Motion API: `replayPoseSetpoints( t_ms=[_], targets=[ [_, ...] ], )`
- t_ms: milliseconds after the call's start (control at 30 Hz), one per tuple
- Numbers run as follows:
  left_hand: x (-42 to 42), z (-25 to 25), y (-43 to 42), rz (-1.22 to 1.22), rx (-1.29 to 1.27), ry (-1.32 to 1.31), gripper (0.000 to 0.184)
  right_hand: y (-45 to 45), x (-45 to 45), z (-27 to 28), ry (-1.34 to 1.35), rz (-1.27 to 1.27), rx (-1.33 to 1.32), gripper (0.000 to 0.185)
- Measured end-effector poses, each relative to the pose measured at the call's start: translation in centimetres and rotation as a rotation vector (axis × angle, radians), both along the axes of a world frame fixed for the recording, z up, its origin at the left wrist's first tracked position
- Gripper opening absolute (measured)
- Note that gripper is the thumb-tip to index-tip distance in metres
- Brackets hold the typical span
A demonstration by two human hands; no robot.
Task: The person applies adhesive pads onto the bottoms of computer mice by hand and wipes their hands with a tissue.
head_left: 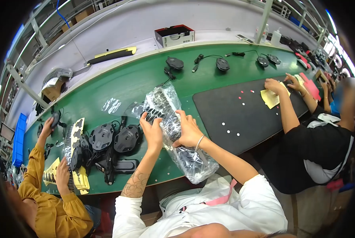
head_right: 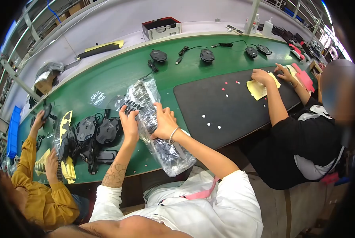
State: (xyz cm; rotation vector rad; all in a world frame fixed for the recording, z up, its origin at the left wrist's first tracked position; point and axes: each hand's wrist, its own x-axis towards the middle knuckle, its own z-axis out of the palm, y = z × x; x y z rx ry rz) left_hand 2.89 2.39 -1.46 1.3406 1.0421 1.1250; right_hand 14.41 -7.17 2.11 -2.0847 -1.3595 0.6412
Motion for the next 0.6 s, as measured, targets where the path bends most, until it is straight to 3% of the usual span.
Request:
replayPoseSetpoints(
  t_ms=[300,467,600],
  targets=[
    [-0.1,-2.6,0.4,-0.005,0.071,-0.022,0.051,1.0,1.1,-1.4,0.075,-0.018,0.1,0.117],
    [-0.1,-2.1,0.0,0.026,0.095,-0.009,0.049,0.7,0.9,-0.1,0.251,0.043,0.034,0.114],
    [-0.5,1.4,-1.5,-0.053,-0.21,-0.335,0.048,0.3,1.0,0.7,0.262,0.06,0.119,0.106]
  ],
)
